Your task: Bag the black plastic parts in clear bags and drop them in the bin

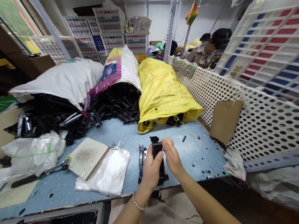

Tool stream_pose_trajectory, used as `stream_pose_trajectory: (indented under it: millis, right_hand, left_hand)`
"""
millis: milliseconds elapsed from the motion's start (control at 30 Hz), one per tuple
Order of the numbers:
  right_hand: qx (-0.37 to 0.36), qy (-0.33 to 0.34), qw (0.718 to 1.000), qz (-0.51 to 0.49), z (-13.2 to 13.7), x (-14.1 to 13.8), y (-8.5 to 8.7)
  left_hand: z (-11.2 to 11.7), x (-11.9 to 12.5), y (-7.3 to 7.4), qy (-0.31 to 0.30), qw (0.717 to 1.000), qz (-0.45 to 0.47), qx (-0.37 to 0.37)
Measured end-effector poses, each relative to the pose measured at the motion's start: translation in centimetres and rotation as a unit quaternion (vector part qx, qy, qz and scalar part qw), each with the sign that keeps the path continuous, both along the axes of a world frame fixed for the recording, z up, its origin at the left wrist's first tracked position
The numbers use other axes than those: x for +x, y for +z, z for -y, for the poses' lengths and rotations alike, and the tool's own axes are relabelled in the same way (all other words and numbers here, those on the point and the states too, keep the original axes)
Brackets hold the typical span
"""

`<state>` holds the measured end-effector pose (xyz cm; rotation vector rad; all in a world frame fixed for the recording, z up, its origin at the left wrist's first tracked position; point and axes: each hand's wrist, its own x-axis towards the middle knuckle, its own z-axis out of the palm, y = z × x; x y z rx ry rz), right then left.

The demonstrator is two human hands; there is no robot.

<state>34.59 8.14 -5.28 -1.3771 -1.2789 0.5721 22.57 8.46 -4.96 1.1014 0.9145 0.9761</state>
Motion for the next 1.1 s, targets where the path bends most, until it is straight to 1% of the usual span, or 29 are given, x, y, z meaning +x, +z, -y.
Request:
stream_pose_trajectory:
  millis: [67, 100, 133, 167, 233, 267, 333, 367, 400, 433, 467, 500, 533, 567, 633, 667, 733, 800, 833, 900, 933, 967, 1000, 1033, 1067, 1100]
  right_hand:
    - [-0.026, 0.050, 0.997, -0.059, 0.2, -1.0, -0.4]
    - [-0.017, 0.078, 0.995, -0.052, 0.7, -1.2, -0.8]
    - [0.007, 0.108, 0.994, -0.016, 1.3, -1.4, -1.3]
    - [0.045, 0.138, 0.988, 0.044, 2.0, -1.5, -1.8]
    - [0.134, 0.182, 0.959, 0.168, 3.3, -1.7, -3.0]
    - [0.180, 0.190, 0.942, 0.209, 3.7, -1.8, -3.5]
    - [0.243, 0.200, 0.917, 0.245, 3.9, -2.2, -4.5]
    - [0.251, 0.214, 0.910, 0.251, 3.6, -2.2, -4.8]
    - [0.240, 0.235, 0.906, 0.259, 2.9, -1.9, -5.0]
    - [0.204, 0.240, 0.911, 0.268, 1.9, -1.3, -5.1]
    - [0.151, 0.215, 0.926, 0.271, 0.6, -0.4, -5.1]
    - [0.095, 0.161, 0.945, 0.267, -0.9, 1.0, -5.0]
    - [0.028, 0.061, 0.966, 0.249, -2.6, 2.7, -4.9]
    - [-0.011, -0.039, 0.973, 0.227, -4.4, 4.6, -4.7]
    - [-0.045, -0.161, 0.967, 0.193, -7.9, 8.6, -4.4]
    - [-0.063, -0.208, 0.961, 0.173, -9.3, 10.5, -4.4]
    - [-0.090, -0.267, 0.950, 0.134, -11.2, 13.5, -4.5]
    - [-0.105, -0.296, 0.945, 0.093, -11.6, 15.3, -4.9]
    - [-0.108, -0.304, 0.944, 0.073, -11.2, 15.6, -5.2]
    - [-0.107, -0.309, 0.944, 0.034, -9.0, 15.0, -6.0]
    - [-0.107, -0.308, 0.945, 0.019, -7.3, 14.0, -6.4]
    - [-0.102, -0.299, 0.949, 0.003, -5.4, 12.7, -6.9]
    - [-0.098, -0.290, 0.952, -0.008, -3.2, 11.0, -7.4]
    - [-0.088, -0.273, 0.958, -0.021, -1.0, 9.0, -7.8]
    - [-0.054, -0.219, 0.973, -0.051, 1.2, 6.9, -8.0]
    - [-0.036, -0.161, 0.984, -0.066, 3.2, 5.0, -8.1]
  left_hand:
    - [-0.9, -0.6, 0.1, 0.024, 0.999, 0.016, -0.015]
    - [-1.4, -1.1, 0.1, 0.029, 0.998, 0.036, -0.038]
    - [-1.8, -1.5, 0.1, 0.037, 0.995, 0.060, -0.067]
    - [-2.1, -1.9, 0.2, 0.039, 0.991, 0.086, -0.099]
    - [-2.3, -2.5, 0.3, 0.025, 0.978, 0.126, -0.163]
    - [-2.3, -2.6, 0.4, 0.014, 0.973, 0.134, -0.188]
    - [-2.1, -2.8, 0.6, 0.004, 0.970, 0.121, -0.211]
    - [-2.0, -3.1, 0.7, 0.013, 0.973, 0.105, -0.207]
    - [-2.1, -3.5, 0.7, 0.035, 0.976, 0.090, -0.194]
    - [-2.4, -4.1, 0.5, 0.064, 0.980, 0.076, -0.173]
    - [-2.8, -4.8, 0.1, 0.101, 0.981, 0.061, -0.151]
    - [-3.3, -5.7, -0.5, 0.139, 0.980, 0.041, -0.133]
    - [-3.8, -6.6, -1.3, 0.171, 0.978, 0.014, -0.121]
    - [-4.3, -7.4, -2.3, 0.189, 0.975, -0.022, -0.116]
    - [-5.0, -8.4, -4.5, 0.180, 0.972, -0.104, -0.113]
    - [-5.1, -8.4, -5.6, 0.166, 0.971, -0.140, -0.104]
    - [-4.7, -7.8, -7.3, 0.142, 0.968, -0.198, -0.053]
    - [-4.0, -6.7, -8.2, 0.120, 0.959, -0.256, 0.019]
    - [-3.6, -6.2, -8.3, 0.111, 0.950, -0.286, 0.054]
    - [-2.9, -5.3, -7.8, 0.112, 0.929, -0.332, 0.122]
    - [-2.6, -4.9, -7.3, 0.121, 0.922, -0.338, 0.148]
    - [-2.3, -4.4, -6.6, 0.122, 0.921, -0.330, 0.166]
    - [-2.1, -3.8, -5.9, 0.110, 0.931, -0.303, 0.173]
    - [-1.8, -3.1, -5.2, 0.081, 0.949, -0.256, 0.163]
    - [-1.6, -2.3, -4.4, 0.041, 0.971, -0.193, 0.138]
    - [-1.4, -1.5, -3.7, 0.002, 0.988, -0.121, 0.100]
